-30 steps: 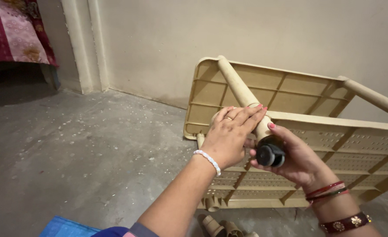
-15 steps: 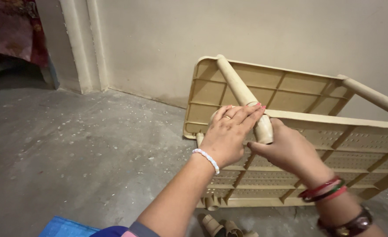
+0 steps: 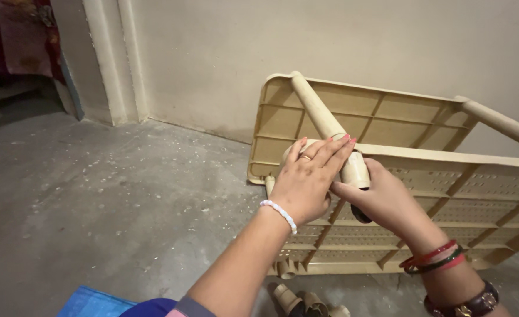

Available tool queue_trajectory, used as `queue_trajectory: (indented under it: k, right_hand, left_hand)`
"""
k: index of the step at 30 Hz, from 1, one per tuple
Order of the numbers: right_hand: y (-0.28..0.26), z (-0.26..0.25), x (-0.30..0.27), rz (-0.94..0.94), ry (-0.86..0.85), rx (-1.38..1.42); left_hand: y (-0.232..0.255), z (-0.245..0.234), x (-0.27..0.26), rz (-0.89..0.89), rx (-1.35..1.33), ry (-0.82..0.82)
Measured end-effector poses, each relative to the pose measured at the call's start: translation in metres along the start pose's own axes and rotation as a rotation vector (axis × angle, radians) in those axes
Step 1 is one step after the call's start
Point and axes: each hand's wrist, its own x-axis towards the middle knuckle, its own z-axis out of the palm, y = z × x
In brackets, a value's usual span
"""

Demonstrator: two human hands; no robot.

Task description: The person attaches a caster wheel to a leg of a beige plastic storage rack, then rotates the rack upright and secures a horizontal support bar into the frame.

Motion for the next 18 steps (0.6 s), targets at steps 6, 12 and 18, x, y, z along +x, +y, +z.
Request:
queue_trajectory:
  k: [6,12,18]
  right_hand:
    - [0.028,0.010,-0.009,-0.056,0.013,0.195]
    - [0.051,0.021,-0.025,0.056,-0.030,0.380]
    - [0.093,0.041,-0.042,0.189,-0.091,0.468]
  left_hand:
    - [0.015,-0.002,-0.013,-0.078,0.026,0.019]
    - [0.036,0.006,-0.037,-0.138,-0.097,0.075]
    - [0.055,0.028,-0.067,-0.273,-0.420,-0.140]
